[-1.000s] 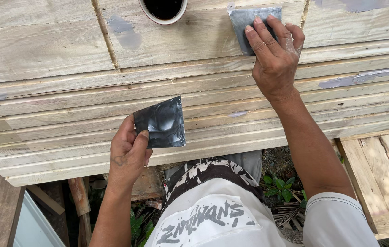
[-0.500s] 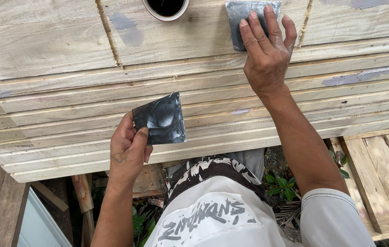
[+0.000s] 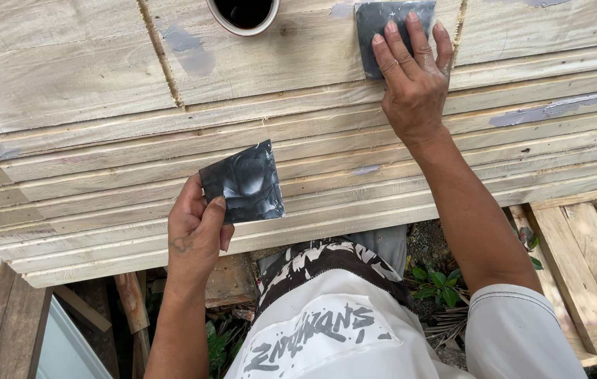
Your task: The person applies a gray filler into gaps between wooden planks using a putty knife, then smooths the surface. They later saw a small wooden strip and hammer it into a gap to reinforce the structure.
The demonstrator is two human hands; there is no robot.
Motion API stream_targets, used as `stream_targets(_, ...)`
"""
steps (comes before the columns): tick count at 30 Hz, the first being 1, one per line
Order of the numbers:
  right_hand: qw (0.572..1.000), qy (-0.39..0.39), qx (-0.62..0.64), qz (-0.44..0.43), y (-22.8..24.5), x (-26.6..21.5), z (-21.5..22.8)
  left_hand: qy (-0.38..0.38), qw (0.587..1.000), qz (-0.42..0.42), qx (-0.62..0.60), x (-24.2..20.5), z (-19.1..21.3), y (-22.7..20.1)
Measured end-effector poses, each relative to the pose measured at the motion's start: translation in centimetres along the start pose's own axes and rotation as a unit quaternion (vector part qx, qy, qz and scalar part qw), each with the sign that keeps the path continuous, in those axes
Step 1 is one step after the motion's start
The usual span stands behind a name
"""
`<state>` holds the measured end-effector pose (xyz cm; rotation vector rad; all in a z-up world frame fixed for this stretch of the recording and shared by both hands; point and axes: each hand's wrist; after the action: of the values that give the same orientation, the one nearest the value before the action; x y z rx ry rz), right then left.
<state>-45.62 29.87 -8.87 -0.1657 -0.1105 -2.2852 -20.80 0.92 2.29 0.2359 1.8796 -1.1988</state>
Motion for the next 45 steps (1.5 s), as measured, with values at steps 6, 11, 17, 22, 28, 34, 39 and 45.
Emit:
stream_targets(6, 1.000, 0.004, 0.016, 0.001, -0.5, -1.1, 1.4, 0.006, 1.000, 0.004, -0.004, 0.2, -0.4, 0.0)
stream_targets(11, 0.999, -0.035, 0.012, -0.001, 0.3, 0.9, 0.2, 0.009, 1.000, 0.003, -0.003, 0.0, -0.8, 0.3)
stream_targets(17, 0.999, 0.010, 0.030, 0.026, 2.2, -0.5, 0.5, 0.012, 1.000, 0.013, -0.026, 0.0, -0.5, 0.3)
stream_targets(22, 0.999, -0.031, 0.036, 0.003, 0.4, -1.4, 1.2, 0.017, 0.999, 0.006, -0.037, 0.4, -0.6, 0.8)
stream_targets(28, 0.999, 0.023, -0.026, -0.002, 1.1, -2.3, 0.0, 0.057, 0.996, -0.025, -0.065, -0.3, -0.7, 0.9)
stream_targets(34, 0.998, 0.057, -0.012, 0.023, 1.6, -3.0, 2.3, 0.069, 0.991, -0.069, -0.087, -1.3, 0.0, 1.0)
stream_targets(39, 0.991, 0.057, 0.121, -0.022, 2.9, -2.3, 9.9, 0.060, 0.987, -0.096, -0.116, -3.1, 1.3, 2.5)
stream_targets(45, 0.670, 0.022, 0.658, -0.344, 6.8, -4.7, 18.2, 0.017, 0.983, -0.111, -0.143, -5.7, 3.4, 4.4)
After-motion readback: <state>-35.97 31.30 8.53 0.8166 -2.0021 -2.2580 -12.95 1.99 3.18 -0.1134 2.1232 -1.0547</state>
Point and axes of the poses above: each hand's wrist, its own x-axis towards the middle knuckle, its own z-axis out of the back of the hand, y = z × x, and after that the axes turned 5 degrees about -x, right-handed
